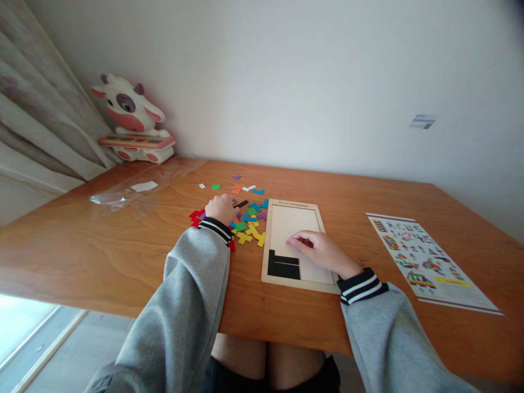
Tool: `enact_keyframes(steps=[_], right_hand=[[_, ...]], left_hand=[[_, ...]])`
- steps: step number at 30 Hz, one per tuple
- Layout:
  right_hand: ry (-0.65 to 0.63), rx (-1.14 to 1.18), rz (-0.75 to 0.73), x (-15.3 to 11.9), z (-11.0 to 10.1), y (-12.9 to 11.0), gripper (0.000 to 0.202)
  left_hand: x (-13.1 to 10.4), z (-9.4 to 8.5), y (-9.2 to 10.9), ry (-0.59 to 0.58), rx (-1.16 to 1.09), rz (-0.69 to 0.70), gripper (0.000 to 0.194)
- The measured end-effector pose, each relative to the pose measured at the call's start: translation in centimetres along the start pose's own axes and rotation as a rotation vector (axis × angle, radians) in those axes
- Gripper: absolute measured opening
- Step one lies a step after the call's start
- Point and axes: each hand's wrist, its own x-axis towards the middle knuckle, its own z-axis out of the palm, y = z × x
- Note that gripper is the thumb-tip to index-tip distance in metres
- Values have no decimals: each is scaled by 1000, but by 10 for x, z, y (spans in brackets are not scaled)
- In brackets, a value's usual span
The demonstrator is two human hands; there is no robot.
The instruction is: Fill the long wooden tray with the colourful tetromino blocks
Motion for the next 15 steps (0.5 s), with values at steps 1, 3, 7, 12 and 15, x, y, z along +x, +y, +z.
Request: enact_keyframes(steps=[1,3,7,12,15], right_hand=[[-6,-6,-6,0,0,0,37],[-33,-19,-34,-1,-1,1,35],[-88,-20,-107,-2,-4,1,37],[-138,18,-137,-4,-7,0,41],[-148,24,-126,-3,-7,-1,42]], left_hand=[[2,0,-2,-7,-15,-11,29],[5,0,-7,-42,-63,-20,32],[9,1,-10,-155,-192,-3,27],[9,3,-7,-173,-237,-2,29],[6,3,-4,-167,-191,14,23]])
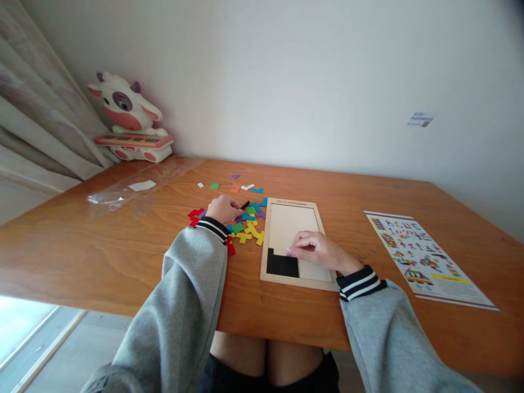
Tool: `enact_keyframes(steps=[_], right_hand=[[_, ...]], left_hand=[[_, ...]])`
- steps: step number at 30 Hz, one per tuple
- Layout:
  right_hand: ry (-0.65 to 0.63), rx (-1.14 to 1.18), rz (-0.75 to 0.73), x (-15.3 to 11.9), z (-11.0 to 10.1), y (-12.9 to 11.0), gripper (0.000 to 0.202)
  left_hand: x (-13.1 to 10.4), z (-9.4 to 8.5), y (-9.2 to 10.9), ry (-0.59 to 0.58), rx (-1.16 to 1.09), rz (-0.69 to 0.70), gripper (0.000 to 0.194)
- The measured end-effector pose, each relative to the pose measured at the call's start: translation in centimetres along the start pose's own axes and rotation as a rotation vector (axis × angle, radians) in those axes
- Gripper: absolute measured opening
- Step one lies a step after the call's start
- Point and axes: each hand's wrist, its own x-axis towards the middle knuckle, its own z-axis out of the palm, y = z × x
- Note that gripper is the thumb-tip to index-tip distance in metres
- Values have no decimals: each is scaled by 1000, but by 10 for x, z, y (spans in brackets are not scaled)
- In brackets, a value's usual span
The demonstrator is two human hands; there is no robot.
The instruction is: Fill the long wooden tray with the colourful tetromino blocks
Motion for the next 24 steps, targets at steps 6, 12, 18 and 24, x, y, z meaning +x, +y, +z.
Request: enact_keyframes(steps=[6,12,18,24], right_hand=[[215,66,102,3,2,2,42],[405,115,96,7,4,5,44],[309,-8,22,6,6,4,34],[205,-137,-42,6,8,5,33]], left_hand=[[-15,1,18,195,71,108,20],[-28,12,38,1,-173,479,21],[-37,18,44,-406,-182,622,23],[-42,19,46,-379,-130,767,35]])
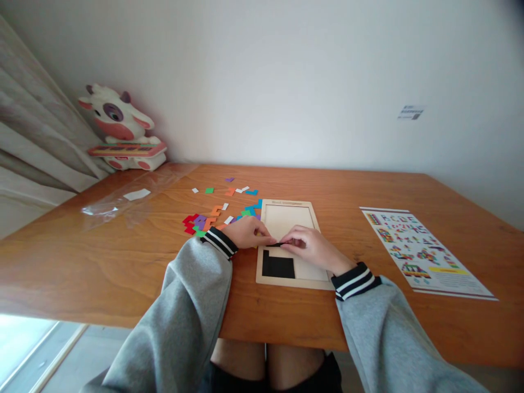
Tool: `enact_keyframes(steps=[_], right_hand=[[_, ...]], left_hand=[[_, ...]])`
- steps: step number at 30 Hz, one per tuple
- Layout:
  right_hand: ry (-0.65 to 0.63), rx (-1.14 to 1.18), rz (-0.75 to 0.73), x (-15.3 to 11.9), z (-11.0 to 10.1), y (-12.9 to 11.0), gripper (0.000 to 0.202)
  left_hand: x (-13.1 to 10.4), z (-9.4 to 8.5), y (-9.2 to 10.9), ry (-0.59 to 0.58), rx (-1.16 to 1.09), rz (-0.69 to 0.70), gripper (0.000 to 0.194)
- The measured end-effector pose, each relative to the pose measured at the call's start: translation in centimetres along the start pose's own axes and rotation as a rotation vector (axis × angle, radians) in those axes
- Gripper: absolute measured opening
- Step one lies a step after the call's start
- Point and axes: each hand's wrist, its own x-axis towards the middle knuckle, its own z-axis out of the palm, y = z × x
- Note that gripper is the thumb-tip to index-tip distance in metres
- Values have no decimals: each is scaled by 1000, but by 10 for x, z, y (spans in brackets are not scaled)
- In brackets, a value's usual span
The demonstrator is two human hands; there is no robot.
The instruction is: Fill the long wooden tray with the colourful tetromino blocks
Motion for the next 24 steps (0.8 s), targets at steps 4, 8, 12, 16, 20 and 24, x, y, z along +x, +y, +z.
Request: enact_keyframes(steps=[4,8,12,16,20,24], right_hand=[[-39,26,35,-2,-6,0,31],[-116,93,90,-5,-10,-1,33],[-109,64,36,-5,-10,-2,34],[-135,39,3,-4,-7,-3,32],[-136,51,-19,-5,-7,-5,33],[-148,44,-69,-6,-7,-7,31]], left_hand=[[2,2,-4,12,-23,-9,33],[2,3,-6,-10,-75,-48,32],[2,3,-7,-21,-109,-57,31],[2,3,-6,-32,-115,-90,28],[2,3,-4,-38,-98,-73,24],[2,3,-5,-35,-94,-78,23]])
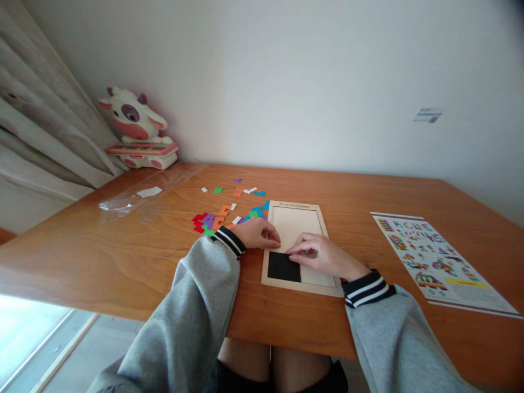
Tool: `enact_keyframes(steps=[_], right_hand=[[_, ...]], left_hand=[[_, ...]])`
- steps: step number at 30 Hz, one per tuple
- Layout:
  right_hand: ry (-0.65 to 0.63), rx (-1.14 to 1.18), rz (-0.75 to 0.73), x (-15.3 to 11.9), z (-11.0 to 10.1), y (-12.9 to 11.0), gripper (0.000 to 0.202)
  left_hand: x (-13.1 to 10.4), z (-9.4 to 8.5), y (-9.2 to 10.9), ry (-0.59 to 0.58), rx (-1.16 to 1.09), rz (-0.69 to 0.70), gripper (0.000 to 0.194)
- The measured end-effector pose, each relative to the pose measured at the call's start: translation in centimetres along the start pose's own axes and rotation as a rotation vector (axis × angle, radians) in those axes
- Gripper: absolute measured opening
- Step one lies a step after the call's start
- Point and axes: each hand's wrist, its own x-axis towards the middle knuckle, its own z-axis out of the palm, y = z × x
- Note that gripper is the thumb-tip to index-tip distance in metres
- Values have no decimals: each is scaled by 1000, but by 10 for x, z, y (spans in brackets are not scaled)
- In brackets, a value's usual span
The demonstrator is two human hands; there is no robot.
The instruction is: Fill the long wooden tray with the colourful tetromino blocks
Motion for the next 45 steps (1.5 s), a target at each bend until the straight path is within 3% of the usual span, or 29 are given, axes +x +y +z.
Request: enact_keyframes(steps=[10,19,26,32,35,42,45], right_hand=[[30,39,113,-2,-4,5,28],[-81,138,140,-5,-10,8,32],[-141,108,117,-6,-15,7,35],[-210,78,100,-7,-21,1,50],[-227,80,112,-7,-21,-1,46],[-40,48,158,-5,-13,6,28],[-59,45,106,-6,-12,7,25]], left_hand=[[1,0,-1,-25,-27,-27,26],[1,1,-2,-22,-37,-21,29],[2,1,-4,-39,-60,-20,30],[1,1,-5,-31,-52,-21,30],[0,1,-4,-29,-63,-24,29],[0,-1,0,-14,-61,-23,26],[0,-1,0,-15,-55,-14,26]])
